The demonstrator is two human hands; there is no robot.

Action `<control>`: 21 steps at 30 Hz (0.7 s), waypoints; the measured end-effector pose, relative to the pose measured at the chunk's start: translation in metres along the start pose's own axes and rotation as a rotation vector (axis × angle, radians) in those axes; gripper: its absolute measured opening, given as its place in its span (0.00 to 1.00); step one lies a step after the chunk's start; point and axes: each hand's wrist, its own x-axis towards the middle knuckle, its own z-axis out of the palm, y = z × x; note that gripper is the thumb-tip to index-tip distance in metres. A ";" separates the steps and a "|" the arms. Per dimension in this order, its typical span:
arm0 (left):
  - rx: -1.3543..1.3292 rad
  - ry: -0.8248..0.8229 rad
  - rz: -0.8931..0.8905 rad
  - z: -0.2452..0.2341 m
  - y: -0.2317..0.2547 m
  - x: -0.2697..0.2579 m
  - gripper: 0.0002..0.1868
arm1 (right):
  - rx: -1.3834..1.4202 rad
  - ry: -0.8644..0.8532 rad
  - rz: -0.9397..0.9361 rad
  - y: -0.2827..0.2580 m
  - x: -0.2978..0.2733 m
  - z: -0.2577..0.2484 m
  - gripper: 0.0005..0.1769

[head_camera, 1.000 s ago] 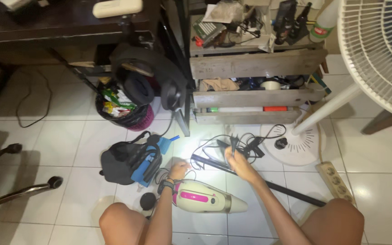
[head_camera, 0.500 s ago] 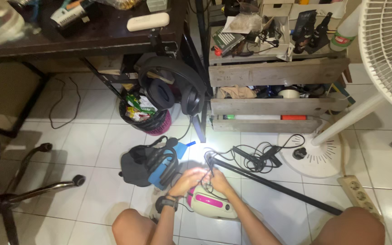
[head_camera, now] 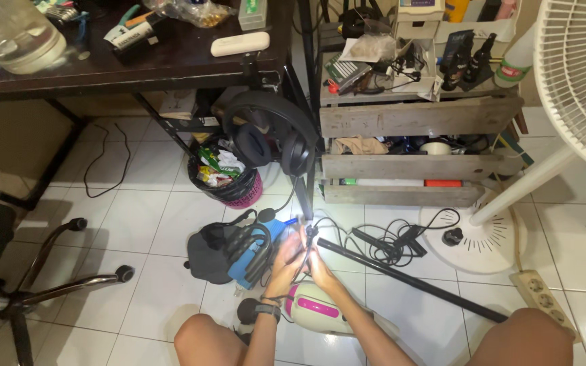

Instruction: The person takes a handheld vacuum and several black tubes out of a plastic bag, then sorts through cords and electronic items near a small shelf.

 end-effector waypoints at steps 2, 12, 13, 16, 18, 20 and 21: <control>-0.045 -0.120 -0.014 -0.003 -0.002 0.007 0.35 | 0.285 -0.068 0.251 -0.001 0.006 0.001 0.38; 0.224 -0.545 0.161 -0.012 -0.041 0.063 0.16 | -0.049 -0.432 0.148 -0.015 0.005 -0.058 0.39; 0.148 -0.650 0.237 -0.009 -0.042 0.066 0.14 | -0.036 -0.350 0.285 -0.025 0.001 -0.063 0.39; 0.754 -0.270 0.413 -0.011 -0.014 0.067 0.12 | 0.215 -0.319 0.349 -0.066 -0.022 -0.069 0.40; 0.995 -0.069 0.382 -0.002 0.017 0.059 0.11 | 0.454 -0.377 0.281 -0.079 -0.030 -0.068 0.41; 1.228 0.142 0.343 0.009 0.044 0.052 0.12 | 0.518 0.028 0.336 -0.072 -0.028 -0.065 0.31; 1.112 0.236 0.405 0.015 0.055 0.050 0.12 | 0.518 0.029 0.334 -0.063 -0.028 -0.068 0.31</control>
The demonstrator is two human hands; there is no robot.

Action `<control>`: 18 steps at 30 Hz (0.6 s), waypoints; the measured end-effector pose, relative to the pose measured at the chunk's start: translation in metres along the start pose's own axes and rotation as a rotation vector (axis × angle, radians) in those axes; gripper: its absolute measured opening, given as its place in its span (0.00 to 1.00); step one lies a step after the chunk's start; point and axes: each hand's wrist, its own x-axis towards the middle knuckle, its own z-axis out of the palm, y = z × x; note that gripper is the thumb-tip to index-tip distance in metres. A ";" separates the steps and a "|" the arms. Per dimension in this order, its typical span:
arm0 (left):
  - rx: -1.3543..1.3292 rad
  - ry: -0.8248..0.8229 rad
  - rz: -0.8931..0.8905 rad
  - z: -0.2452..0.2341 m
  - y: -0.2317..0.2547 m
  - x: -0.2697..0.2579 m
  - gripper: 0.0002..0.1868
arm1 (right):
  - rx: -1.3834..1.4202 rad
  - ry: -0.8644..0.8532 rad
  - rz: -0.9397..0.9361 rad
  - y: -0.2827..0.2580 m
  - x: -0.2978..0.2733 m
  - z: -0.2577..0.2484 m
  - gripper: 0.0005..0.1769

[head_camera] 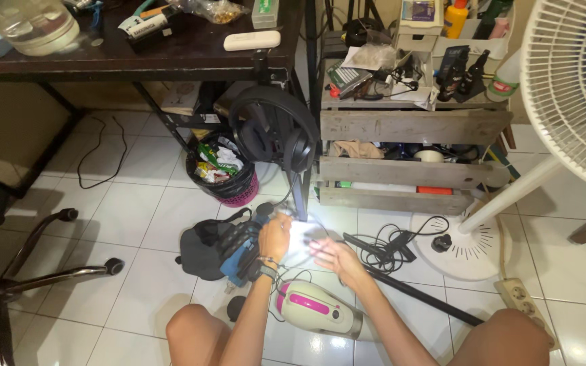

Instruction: The person takes a handheld vacuum and several black tubes out of a plastic bag, then sorts through cords and electronic items near a small shelf.

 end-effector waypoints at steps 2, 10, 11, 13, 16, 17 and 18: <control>-0.094 0.113 -0.010 -0.010 0.017 0.003 0.11 | -0.370 -0.013 -0.030 0.023 0.006 -0.019 0.20; -1.107 -0.315 0.024 -0.013 0.074 0.012 0.17 | -1.101 0.333 0.230 0.025 0.004 -0.105 0.29; -1.112 -0.317 0.025 -0.012 0.081 0.012 0.17 | -1.088 0.420 0.035 0.009 -0.003 -0.119 0.25; -1.226 -0.457 -0.062 -0.008 0.097 0.010 0.17 | -1.085 0.573 -0.251 -0.015 -0.017 -0.134 0.14; -1.271 -0.510 -0.088 0.002 0.122 0.008 0.16 | -0.954 0.586 -0.331 -0.063 -0.031 -0.147 0.14; -1.278 -0.516 -0.089 0.006 0.130 0.008 0.16 | -0.962 0.488 -0.565 -0.081 -0.039 -0.148 0.11; -1.200 -0.507 0.011 0.009 0.138 0.009 0.16 | -0.962 0.383 -0.797 -0.099 -0.047 -0.145 0.12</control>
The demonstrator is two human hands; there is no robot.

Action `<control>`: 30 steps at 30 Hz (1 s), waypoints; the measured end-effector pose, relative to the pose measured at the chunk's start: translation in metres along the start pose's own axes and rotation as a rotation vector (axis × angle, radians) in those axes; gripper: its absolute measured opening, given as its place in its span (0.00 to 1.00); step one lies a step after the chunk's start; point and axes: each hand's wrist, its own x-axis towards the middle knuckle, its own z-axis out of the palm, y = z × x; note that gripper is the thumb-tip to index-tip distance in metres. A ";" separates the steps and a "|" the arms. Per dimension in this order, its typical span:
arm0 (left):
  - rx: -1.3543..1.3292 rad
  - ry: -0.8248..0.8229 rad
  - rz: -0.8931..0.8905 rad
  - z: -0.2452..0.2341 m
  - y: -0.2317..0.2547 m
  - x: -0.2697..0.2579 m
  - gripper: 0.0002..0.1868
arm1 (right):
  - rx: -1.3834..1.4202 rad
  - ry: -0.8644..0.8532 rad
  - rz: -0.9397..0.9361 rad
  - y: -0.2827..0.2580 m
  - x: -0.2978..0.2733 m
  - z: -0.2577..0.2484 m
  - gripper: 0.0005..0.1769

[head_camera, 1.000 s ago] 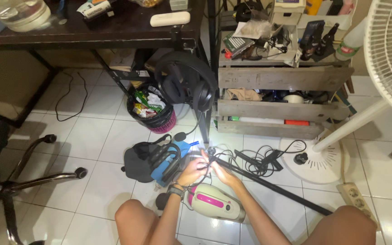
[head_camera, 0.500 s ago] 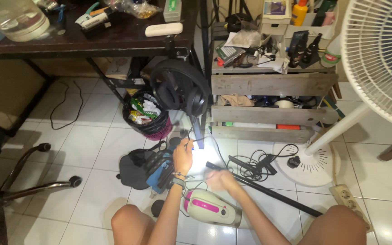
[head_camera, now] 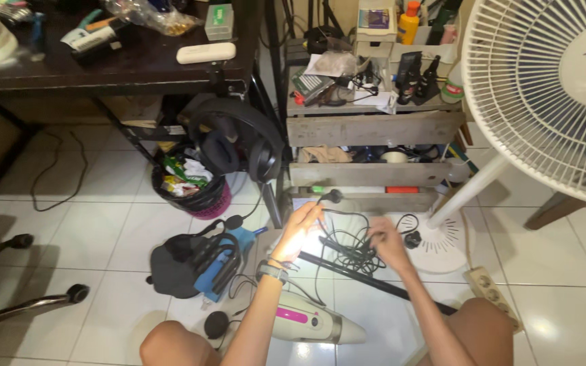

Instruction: The person takes a handheld vacuum and several black tubes out of a plastic bag, then sorts through cords and electronic items near a small shelf.

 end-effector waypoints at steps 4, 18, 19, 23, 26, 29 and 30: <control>0.452 -0.096 0.290 0.038 0.016 0.017 0.15 | 0.007 0.244 0.094 -0.087 0.011 -0.051 0.15; 0.752 -0.304 0.322 0.126 -0.020 -0.007 0.13 | -0.037 0.132 0.345 -0.055 -0.020 -0.059 0.24; 0.619 -0.286 0.274 0.120 -0.031 -0.004 0.13 | -0.042 0.144 0.336 -0.053 -0.021 -0.062 0.24; 0.777 -0.291 0.272 0.076 -0.083 0.017 0.08 | 0.088 0.443 0.490 -0.056 -0.024 -0.087 0.23; 1.018 -0.161 0.199 0.054 -0.100 0.033 0.06 | -0.250 0.473 0.424 -0.047 -0.008 -0.111 0.24; 1.097 -0.019 -0.023 0.048 -0.092 0.061 0.12 | -0.612 0.426 0.184 -0.021 0.028 -0.131 0.23; 1.107 0.063 0.210 0.049 -0.088 0.071 0.15 | -0.720 0.453 0.025 -0.014 0.043 -0.135 0.25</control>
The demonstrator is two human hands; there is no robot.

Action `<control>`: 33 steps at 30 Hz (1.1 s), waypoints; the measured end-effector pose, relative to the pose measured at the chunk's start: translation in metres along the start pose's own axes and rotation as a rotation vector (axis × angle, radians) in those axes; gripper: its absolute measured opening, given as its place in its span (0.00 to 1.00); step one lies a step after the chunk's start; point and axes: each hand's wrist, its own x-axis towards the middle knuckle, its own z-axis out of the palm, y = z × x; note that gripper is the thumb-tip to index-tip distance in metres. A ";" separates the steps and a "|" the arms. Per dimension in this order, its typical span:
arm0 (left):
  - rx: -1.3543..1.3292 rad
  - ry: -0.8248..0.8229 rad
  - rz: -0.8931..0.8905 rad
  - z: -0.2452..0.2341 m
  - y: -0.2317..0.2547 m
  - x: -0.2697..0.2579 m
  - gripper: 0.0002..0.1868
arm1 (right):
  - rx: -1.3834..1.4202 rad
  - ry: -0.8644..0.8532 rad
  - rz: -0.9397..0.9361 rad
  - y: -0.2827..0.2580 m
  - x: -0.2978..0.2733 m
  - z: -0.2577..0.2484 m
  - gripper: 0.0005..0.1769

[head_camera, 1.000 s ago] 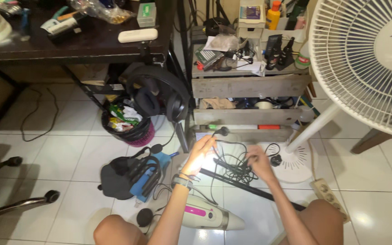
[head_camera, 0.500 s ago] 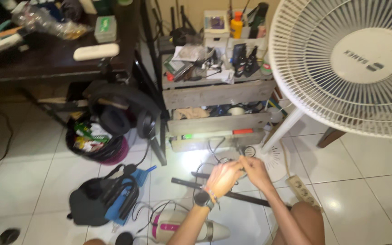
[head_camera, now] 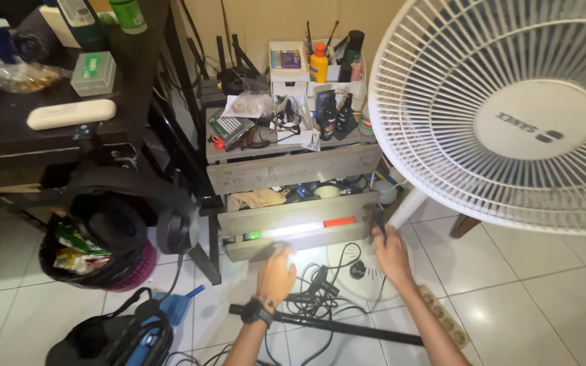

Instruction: The person takes a handheld vacuum and several black tubes out of a plastic bag, then sorts through cords and electronic items near a small shelf.

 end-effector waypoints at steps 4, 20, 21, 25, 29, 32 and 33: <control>0.041 0.046 0.057 -0.009 0.003 0.044 0.17 | -0.046 -0.190 0.014 0.014 0.072 0.021 0.18; 0.018 0.075 0.037 0.001 -0.045 0.107 0.16 | -0.116 -0.570 0.081 0.056 0.102 0.045 0.15; 0.034 0.082 0.070 0.001 -0.044 0.105 0.17 | -0.115 -0.570 0.085 0.048 0.101 0.045 0.15; 0.003 0.098 0.113 0.001 -0.043 0.098 0.23 | 0.148 -0.100 0.156 0.018 0.115 0.049 0.14; 0.045 0.074 0.081 0.009 -0.041 0.100 0.21 | 0.033 0.010 -0.185 0.029 0.149 0.063 0.12; -0.008 0.128 0.071 0.012 -0.035 0.102 0.21 | 0.328 -0.265 0.233 0.031 0.158 0.075 0.10; -0.005 0.113 0.064 0.011 -0.034 0.102 0.22 | 0.328 -0.264 0.234 0.028 0.155 0.078 0.10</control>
